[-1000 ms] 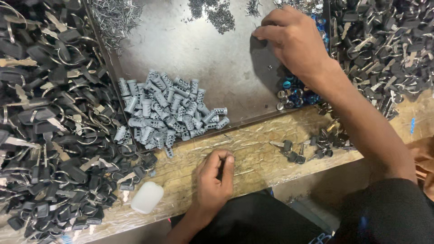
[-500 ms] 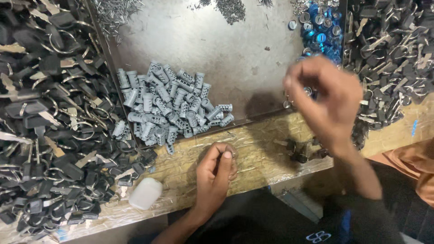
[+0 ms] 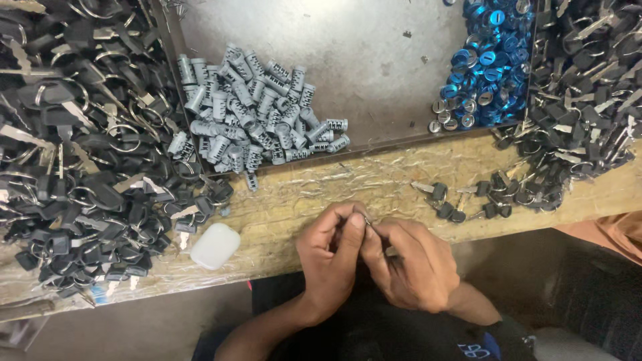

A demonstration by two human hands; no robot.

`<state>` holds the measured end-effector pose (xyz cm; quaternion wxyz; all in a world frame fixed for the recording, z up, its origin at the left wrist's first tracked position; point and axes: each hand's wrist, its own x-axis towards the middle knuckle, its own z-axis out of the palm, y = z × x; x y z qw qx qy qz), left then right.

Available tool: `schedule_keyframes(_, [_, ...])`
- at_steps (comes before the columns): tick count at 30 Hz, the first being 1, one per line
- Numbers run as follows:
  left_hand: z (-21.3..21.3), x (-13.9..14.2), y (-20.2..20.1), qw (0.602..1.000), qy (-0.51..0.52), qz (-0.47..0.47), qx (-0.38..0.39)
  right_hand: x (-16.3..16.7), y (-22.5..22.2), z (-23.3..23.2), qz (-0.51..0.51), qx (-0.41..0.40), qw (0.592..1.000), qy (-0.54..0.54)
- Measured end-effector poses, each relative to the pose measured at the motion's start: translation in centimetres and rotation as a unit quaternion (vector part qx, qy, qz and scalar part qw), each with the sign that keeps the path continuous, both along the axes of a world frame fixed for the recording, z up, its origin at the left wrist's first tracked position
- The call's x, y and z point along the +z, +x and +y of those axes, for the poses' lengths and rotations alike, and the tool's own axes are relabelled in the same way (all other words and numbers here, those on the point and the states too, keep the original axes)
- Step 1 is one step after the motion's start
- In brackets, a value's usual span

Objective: The person sits at a workbench covered with piles of black key fobs with keys, gray plastic inserts, and blue plastic caps. They pick up a blue cap and a key fob, press the cap onto the fob by hand to attach the two parts, and set the assembled keychain down, repeating this with one piece at a time.

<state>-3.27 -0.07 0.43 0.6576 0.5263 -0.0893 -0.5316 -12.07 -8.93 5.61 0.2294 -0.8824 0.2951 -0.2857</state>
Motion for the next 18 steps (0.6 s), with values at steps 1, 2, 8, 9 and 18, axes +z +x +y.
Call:
schedule_keyframes(1, [0.3,-0.1,-0.1,1.0,0.001,-0.008,-0.011,0.0,0.3,0.2,-0.021,-0.016,0.999,-0.02])
schedule_keyframes(2, [0.6,-0.2,-0.1,1.0,0.002,-0.015,-0.008,-0.2,0.5,0.3,-0.042,-0.034,0.998,-0.039])
schedule_keyframes(8, [0.9,-0.3,0.6,1.0,0.026,0.009,0.013,-0.8,-0.9,-1.0,-0.023,0.074,0.997,-0.015])
schedule_keyframes(9, [0.8,-0.2,1.0,0.997,0.04,-0.067,-0.011,-0.8,-1.2,-1.3,-0.021,0.085,0.996,-0.006])
schedule_keyframes(18, [-0.3,-0.3,5.4,0.984,0.014,-0.126,-0.126,-2.0,-1.1,-2.1,-0.012,0.086,0.977,0.195])
